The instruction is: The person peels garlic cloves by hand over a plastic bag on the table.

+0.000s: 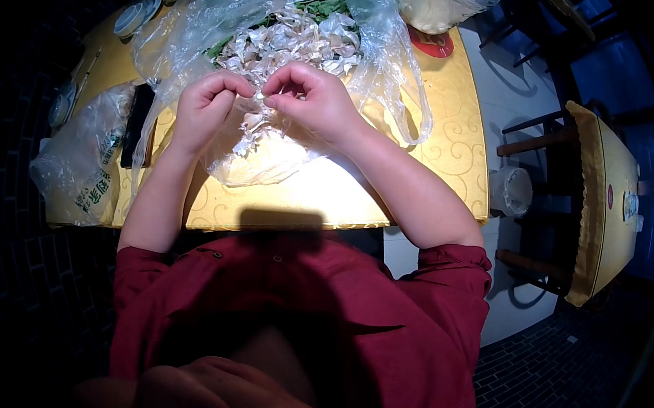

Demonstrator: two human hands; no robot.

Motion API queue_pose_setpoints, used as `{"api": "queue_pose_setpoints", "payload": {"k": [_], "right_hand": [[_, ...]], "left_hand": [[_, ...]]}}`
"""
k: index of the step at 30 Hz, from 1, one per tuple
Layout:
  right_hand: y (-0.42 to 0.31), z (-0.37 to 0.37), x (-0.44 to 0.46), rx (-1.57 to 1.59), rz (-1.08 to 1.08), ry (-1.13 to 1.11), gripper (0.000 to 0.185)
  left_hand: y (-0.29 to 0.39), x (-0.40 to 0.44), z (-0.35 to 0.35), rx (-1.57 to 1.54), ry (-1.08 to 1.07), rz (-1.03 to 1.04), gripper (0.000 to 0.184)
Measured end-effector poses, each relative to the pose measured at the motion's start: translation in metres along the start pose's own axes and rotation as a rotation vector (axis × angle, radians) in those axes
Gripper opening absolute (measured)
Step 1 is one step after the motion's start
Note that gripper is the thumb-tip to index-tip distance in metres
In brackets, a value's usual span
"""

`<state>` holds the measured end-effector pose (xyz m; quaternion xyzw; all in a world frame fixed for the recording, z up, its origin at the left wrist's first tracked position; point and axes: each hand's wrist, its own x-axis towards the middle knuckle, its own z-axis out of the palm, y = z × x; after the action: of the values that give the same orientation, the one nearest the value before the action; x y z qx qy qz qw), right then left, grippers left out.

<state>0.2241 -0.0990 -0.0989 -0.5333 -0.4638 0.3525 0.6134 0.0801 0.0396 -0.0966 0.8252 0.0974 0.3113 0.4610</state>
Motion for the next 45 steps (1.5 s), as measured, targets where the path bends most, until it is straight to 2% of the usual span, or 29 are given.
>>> {"api": "queue_pose_setpoints", "payload": {"k": [3,6,16,24,33,39,42,45], "right_hand": [[-0.001,0.0,0.0,-0.003,-0.002,0.003,0.013],[0.0,-0.001,0.001,-0.011,0.0,-0.009,0.014],[-0.003,-0.005,0.002,0.303,0.224,-0.104,0.02],[-0.006,-0.001,0.0,0.355,0.265,-0.067,0.017],[0.002,-0.002,0.001,0.428,0.362,-0.11,0.014],[0.0,-0.002,0.001,0.431,0.367,-0.12,0.013],[-0.002,-0.004,0.001,0.503,0.37,-0.119,0.012],[-0.003,-0.009,0.003,0.611,0.39,-0.104,0.011]], "left_hand": [[0.021,-0.003,0.013,-0.242,0.094,-0.17,0.012],[0.018,-0.006,0.004,0.001,-0.059,-0.113,0.011],[0.022,-0.003,0.004,0.214,-0.051,0.115,0.009],[0.022,-0.004,0.008,0.43,-0.062,0.386,0.012],[0.021,-0.008,0.012,0.441,-0.029,0.388,0.011],[0.027,-0.009,0.01,0.35,-0.012,0.188,0.01],[0.029,-0.008,0.005,0.315,-0.048,0.01,0.017],[0.015,-0.001,0.004,-0.379,-0.02,-0.287,0.027]]}}
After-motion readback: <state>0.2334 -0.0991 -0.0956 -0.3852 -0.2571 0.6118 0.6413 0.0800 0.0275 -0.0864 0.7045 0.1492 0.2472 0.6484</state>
